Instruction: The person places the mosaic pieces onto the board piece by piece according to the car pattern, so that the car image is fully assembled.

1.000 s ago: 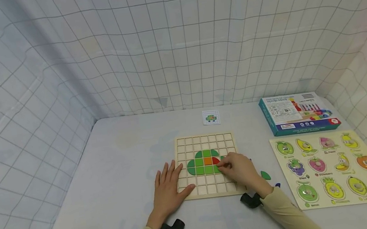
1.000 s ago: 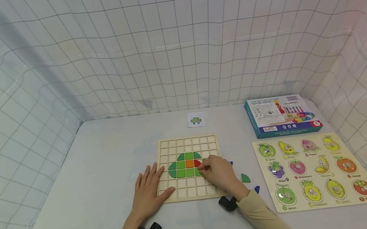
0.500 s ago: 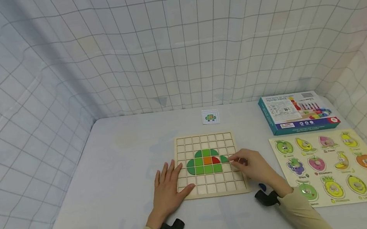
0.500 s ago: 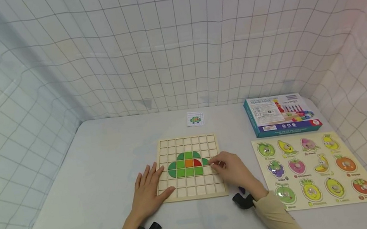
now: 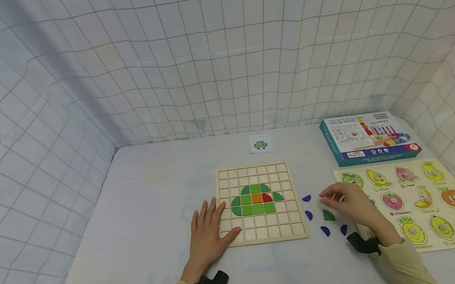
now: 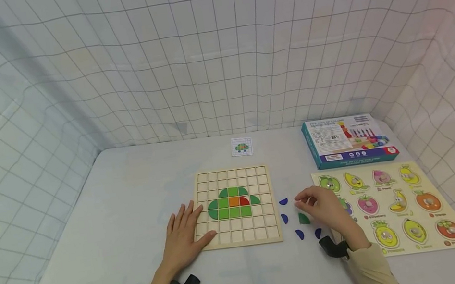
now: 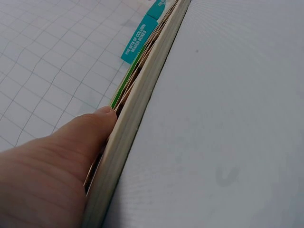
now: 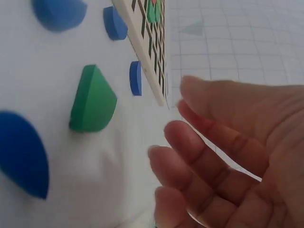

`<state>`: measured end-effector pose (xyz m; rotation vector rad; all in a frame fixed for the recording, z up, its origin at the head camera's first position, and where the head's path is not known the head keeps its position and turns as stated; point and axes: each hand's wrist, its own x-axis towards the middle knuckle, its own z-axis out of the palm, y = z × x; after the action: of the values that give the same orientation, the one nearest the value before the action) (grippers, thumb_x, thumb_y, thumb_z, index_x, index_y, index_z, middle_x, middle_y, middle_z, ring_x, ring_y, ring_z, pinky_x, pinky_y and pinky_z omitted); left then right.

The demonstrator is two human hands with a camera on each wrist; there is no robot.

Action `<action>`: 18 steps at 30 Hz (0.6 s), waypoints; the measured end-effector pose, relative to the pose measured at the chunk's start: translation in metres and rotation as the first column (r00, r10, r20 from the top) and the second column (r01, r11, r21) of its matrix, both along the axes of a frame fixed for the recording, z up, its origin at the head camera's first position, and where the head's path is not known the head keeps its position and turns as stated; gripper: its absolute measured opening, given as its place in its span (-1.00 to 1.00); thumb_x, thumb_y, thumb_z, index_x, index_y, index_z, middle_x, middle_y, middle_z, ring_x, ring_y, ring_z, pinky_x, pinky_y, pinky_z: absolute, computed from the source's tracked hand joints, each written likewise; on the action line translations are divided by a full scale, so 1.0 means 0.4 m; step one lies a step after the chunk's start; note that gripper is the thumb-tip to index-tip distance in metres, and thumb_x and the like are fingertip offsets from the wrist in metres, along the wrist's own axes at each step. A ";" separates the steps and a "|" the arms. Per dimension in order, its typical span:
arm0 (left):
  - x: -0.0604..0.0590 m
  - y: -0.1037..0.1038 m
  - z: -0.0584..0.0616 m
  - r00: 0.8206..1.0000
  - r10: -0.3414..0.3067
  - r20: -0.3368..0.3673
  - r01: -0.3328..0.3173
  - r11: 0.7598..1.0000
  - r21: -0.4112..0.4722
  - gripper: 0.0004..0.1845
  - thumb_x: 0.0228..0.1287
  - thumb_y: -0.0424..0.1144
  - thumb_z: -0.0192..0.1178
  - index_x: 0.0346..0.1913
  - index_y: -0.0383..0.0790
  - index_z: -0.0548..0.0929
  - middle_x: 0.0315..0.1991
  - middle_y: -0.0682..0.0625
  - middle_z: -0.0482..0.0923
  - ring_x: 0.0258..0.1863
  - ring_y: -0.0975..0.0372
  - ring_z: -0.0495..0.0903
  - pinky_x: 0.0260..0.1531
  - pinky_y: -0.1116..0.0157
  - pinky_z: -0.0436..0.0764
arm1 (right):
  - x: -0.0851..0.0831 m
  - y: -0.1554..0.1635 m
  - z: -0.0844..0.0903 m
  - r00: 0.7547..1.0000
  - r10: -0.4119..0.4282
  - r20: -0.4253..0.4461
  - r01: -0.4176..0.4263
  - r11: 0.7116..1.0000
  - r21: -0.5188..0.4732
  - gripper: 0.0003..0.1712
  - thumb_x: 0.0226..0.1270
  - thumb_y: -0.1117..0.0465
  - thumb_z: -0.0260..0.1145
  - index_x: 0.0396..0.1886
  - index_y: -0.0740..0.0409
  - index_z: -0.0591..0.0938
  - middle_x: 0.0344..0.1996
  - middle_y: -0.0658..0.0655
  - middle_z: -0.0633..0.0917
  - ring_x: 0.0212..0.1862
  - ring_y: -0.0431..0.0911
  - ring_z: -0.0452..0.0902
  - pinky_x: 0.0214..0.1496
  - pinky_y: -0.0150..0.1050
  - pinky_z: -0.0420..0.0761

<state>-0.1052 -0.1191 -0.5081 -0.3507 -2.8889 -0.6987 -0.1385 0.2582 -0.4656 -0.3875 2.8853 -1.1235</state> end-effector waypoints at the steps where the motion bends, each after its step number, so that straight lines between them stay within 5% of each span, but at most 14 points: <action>1: 0.000 0.000 0.000 1.000 0.001 0.000 -0.001 1.000 -0.001 -0.18 0.11 0.30 0.11 0.38 -0.03 0.25 0.43 -0.08 0.04 0.44 0.02 -0.09 0.34 -0.05 -0.16 | 0.004 0.006 0.000 0.999 0.017 0.028 -0.017 1.000 0.010 -0.84 0.16 0.14 0.36 -0.25 0.03 0.70 -0.47 -0.09 0.59 -0.39 -0.18 0.42 -0.41 -0.42 0.46; 11: 0.000 -0.001 -0.007 1.000 0.007 -0.015 -0.007 1.000 -0.012 -0.18 0.11 0.30 0.11 0.38 -0.03 0.25 0.43 -0.08 0.05 0.44 0.04 -0.08 0.34 -0.03 -0.16 | 0.012 0.028 -0.009 0.980 0.143 0.139 -0.158 0.982 0.102 -0.72 -0.01 0.05 0.47 -0.25 -0.03 0.70 -0.49 -0.14 0.55 -0.44 -0.25 0.37 -0.47 -0.41 0.41; 18: 0.000 0.001 -0.009 1.000 0.014 -0.003 -0.014 1.000 -0.026 -0.17 0.12 0.32 0.09 0.39 0.00 0.23 0.44 -0.06 0.03 0.45 0.06 -0.11 0.35 -0.01 -0.18 | 0.008 0.017 -0.010 0.981 0.123 0.147 -0.141 0.983 0.118 -0.78 -0.01 0.11 0.47 -0.30 -0.03 0.72 -0.52 -0.14 0.55 -0.46 -0.22 0.38 -0.50 -0.40 0.41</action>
<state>-0.1054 -0.1189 -0.5117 -0.3342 -2.8969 -0.6583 -0.1351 0.2649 -0.4696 -0.4685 2.7458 -0.9021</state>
